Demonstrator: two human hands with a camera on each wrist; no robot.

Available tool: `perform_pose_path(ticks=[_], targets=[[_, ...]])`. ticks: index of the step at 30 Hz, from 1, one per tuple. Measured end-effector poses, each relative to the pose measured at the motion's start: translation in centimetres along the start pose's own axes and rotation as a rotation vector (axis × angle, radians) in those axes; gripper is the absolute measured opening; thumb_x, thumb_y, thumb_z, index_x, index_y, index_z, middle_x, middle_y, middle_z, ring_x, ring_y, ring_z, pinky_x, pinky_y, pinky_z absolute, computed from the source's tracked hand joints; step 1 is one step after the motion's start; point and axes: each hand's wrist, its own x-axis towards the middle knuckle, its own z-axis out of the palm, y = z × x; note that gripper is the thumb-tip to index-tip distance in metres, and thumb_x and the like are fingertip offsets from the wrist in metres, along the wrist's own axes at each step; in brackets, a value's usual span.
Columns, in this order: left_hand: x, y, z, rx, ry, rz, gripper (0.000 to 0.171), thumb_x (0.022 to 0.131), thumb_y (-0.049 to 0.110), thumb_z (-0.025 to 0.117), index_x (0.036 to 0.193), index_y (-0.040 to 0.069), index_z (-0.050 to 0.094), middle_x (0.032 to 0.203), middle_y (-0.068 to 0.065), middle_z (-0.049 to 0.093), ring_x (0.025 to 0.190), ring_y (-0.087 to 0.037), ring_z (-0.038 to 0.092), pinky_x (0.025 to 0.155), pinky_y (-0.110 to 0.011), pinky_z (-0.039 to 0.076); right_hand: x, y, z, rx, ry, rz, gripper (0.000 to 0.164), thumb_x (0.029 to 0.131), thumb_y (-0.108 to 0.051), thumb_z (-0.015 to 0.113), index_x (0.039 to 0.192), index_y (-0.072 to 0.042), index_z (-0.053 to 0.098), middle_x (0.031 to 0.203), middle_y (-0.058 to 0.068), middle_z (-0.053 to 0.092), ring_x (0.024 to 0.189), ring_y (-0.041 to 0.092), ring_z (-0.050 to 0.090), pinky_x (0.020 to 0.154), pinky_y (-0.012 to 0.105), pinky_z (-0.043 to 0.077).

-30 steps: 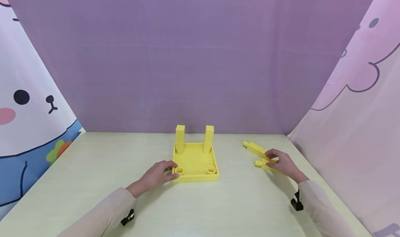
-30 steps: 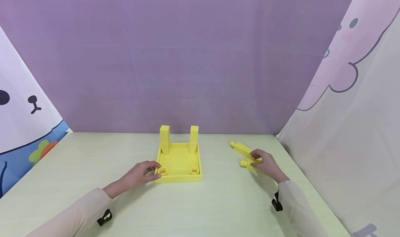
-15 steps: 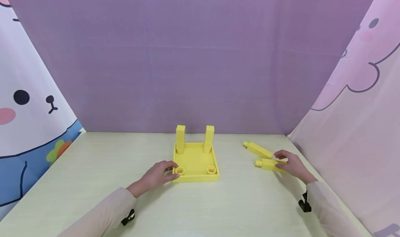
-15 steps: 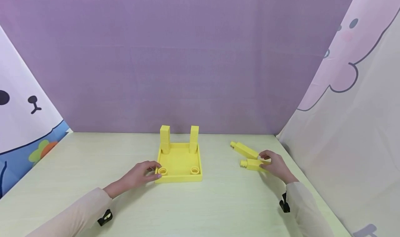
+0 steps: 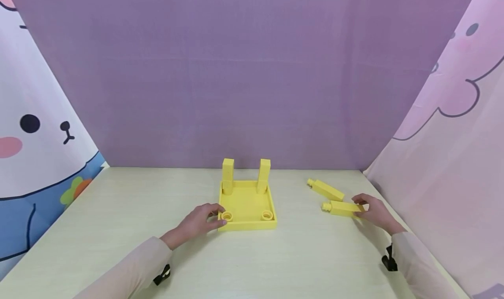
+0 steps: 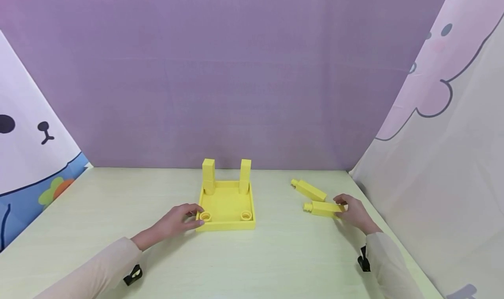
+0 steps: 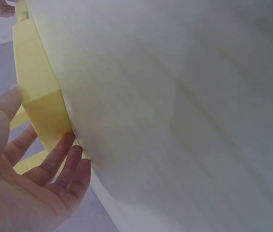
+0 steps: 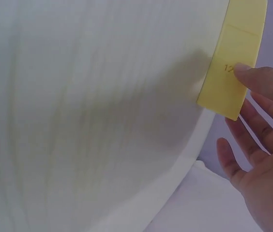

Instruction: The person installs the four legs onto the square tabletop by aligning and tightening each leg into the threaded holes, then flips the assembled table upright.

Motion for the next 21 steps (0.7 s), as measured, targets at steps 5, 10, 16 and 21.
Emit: perform_pose_path(ticks=[5, 10, 16, 21], targets=[[-0.09, 0.07, -0.09, -0.004, -0.007, -0.006, 0.032, 0.084, 0.030, 0.066, 0.105, 0.006, 0.062, 0.104, -0.008, 0.064, 0.098, -0.028, 0.059, 0.084, -0.044, 0.049, -0.22, 0.16, 0.05, -0.015, -0.026, 0.024, 0.038, 0.070, -0.001, 0.074, 0.104, 0.007, 0.059, 0.098, 0.021, 0.064, 0.091, 0.037, 0.058, 0.078, 0.050, 0.048], [-0.11, 0.05, -0.02, -0.006, -0.004, -0.013, 0.032, 0.084, 0.030, 0.065, 0.106, 0.007, 0.062, 0.104, -0.007, 0.064, 0.098, -0.026, 0.059, 0.084, -0.043, 0.050, -0.39, 0.30, 0.20, -0.026, -0.025, 0.027, 0.036, 0.069, 0.002, 0.071, 0.102, 0.006, 0.060, 0.096, 0.018, 0.064, 0.088, 0.035, 0.058, 0.076, 0.048, 0.048], [-0.22, 0.19, 0.00, -0.004, 0.004, -0.030, 0.031, 0.083, 0.029, 0.066, 0.105, 0.008, 0.062, 0.104, -0.006, 0.064, 0.098, -0.026, 0.059, 0.084, -0.042, 0.050, -0.40, 0.53, 0.41, -0.028, -0.025, 0.030, 0.030, 0.069, 0.003, 0.071, 0.098, 0.002, 0.061, 0.093, 0.015, 0.064, 0.086, 0.033, 0.058, 0.076, 0.049, 0.048], [-0.22, 0.25, -0.03, -0.006, 0.000, -0.030, 0.031, 0.084, 0.029, 0.066, 0.106, 0.007, 0.061, 0.105, -0.007, 0.064, 0.099, -0.026, 0.059, 0.085, -0.043, 0.050, -0.32, 0.75, 0.49, -0.026, -0.037, 0.036, 0.028, 0.070, 0.002, 0.071, 0.096, 0.001, 0.061, 0.093, 0.015, 0.064, 0.088, 0.033, 0.058, 0.077, 0.048, 0.048]])
